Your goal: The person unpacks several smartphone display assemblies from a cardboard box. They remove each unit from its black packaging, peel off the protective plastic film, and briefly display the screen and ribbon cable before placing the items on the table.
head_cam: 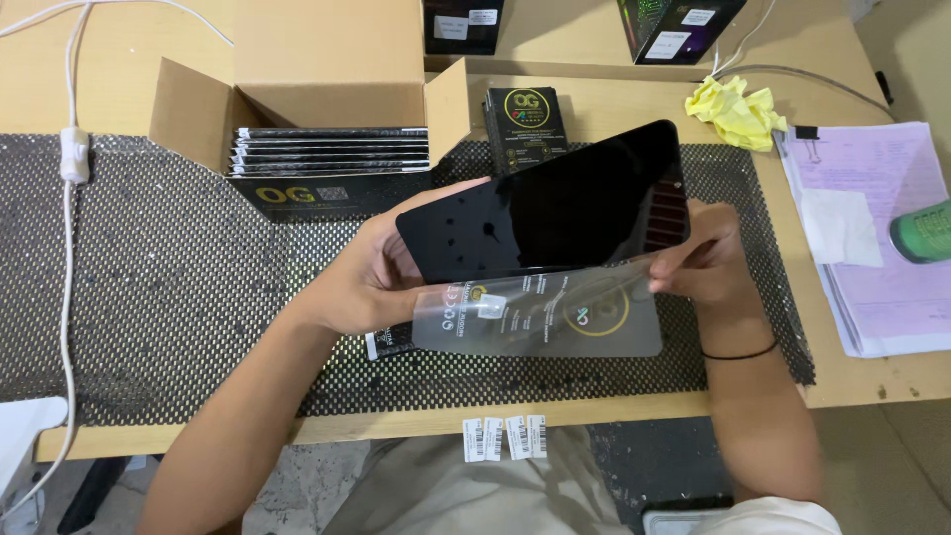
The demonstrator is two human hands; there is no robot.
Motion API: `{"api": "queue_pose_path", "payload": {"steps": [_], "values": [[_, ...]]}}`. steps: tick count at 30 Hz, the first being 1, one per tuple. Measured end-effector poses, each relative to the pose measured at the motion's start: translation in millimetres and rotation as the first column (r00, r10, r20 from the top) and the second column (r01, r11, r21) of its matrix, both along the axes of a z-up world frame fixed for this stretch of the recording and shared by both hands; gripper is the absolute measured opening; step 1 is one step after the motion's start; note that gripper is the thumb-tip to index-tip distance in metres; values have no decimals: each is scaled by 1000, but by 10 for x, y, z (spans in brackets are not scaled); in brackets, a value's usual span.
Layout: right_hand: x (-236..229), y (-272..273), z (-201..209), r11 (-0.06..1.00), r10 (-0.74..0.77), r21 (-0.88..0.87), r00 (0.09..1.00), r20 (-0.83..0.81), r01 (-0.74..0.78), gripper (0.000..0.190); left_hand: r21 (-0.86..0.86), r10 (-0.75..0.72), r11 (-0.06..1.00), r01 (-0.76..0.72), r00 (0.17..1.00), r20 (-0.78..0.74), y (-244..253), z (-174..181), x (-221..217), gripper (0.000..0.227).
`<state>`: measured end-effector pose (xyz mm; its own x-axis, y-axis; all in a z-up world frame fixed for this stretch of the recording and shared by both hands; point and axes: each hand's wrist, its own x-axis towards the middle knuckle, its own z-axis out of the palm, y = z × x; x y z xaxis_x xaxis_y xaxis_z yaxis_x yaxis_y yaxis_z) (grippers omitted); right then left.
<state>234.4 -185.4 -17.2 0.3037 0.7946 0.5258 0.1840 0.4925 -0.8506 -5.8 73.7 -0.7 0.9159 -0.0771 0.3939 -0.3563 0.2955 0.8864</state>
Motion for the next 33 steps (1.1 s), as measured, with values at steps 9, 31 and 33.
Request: {"api": "queue_pose_path", "payload": {"steps": [9,31,33], "values": [[-79,45,78,997,72,-25,997,0,-72,11,-82,-63,995,61,998,-16,52,-80,13,77],[134,75,-168,976,-196,96,981,11,194,14,-24,195,981,-194,981,23,31,-190,109,82],[134,73,-183,966,-244,100,969,44,239,14,-46,203,978,-204,979,-15,23,-206,107,84]]}}
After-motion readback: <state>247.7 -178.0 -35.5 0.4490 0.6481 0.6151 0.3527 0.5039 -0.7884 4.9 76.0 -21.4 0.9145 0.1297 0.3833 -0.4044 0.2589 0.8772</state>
